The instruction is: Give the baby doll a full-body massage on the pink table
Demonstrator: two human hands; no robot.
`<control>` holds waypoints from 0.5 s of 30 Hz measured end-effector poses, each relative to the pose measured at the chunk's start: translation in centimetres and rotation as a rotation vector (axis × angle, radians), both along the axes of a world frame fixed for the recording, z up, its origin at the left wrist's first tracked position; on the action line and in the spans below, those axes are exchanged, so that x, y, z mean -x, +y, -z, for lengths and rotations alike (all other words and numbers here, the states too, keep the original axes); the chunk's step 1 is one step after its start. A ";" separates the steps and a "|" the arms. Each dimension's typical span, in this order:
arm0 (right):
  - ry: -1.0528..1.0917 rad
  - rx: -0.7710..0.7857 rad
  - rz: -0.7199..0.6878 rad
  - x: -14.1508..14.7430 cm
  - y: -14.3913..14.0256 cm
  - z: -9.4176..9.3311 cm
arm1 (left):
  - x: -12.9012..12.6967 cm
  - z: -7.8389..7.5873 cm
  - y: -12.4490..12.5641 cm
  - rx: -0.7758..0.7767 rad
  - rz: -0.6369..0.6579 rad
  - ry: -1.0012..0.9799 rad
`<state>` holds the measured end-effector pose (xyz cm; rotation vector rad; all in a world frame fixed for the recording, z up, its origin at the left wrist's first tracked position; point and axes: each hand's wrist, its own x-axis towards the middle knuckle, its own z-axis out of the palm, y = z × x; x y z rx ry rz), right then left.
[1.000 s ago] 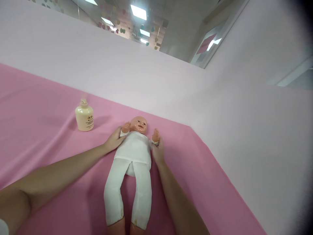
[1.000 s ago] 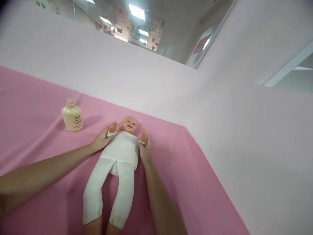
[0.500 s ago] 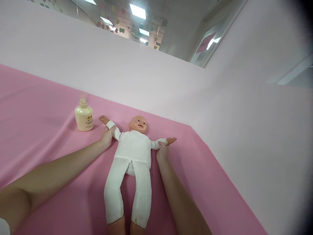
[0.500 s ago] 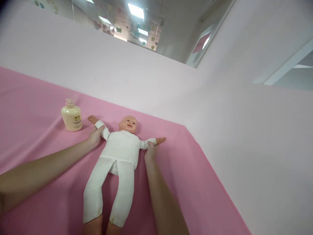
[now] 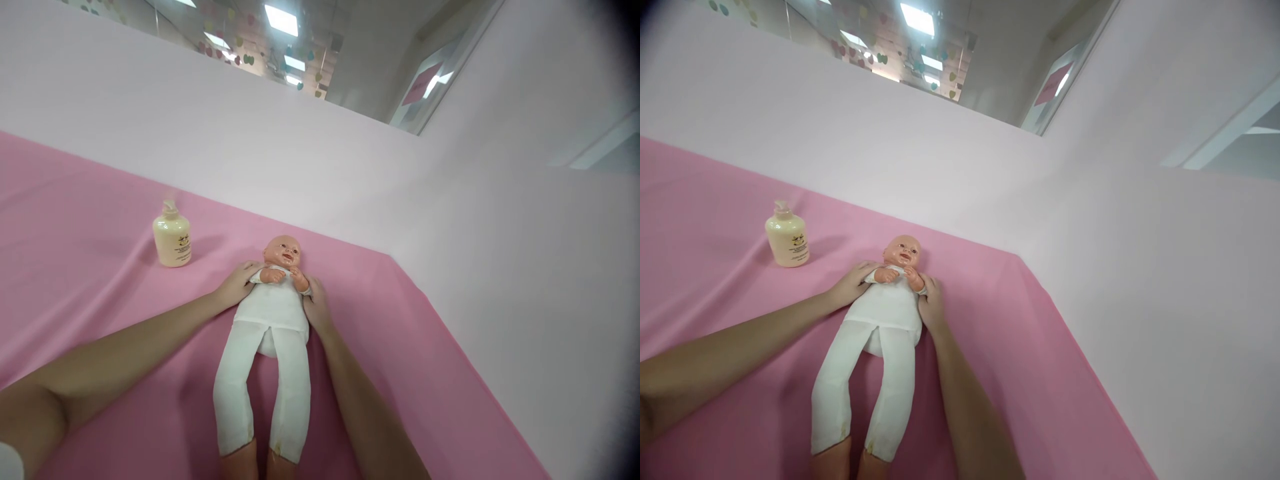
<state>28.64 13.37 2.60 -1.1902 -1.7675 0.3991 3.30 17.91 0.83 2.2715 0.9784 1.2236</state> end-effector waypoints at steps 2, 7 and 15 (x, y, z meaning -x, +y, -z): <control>0.018 0.009 0.000 0.0 0.0 -0.1 | 0.0 0.0 0.1 0.009 -0.001 -0.009; 0.113 0.036 0.011 0.0 -0.2 -0.1 | -0.1 -0.6 -0.5 0.069 0.026 -0.134; 0.634 0.111 0.243 -1.2 1.0 1.0 | 0.0 -0.4 0.1 0.475 -0.185 -0.784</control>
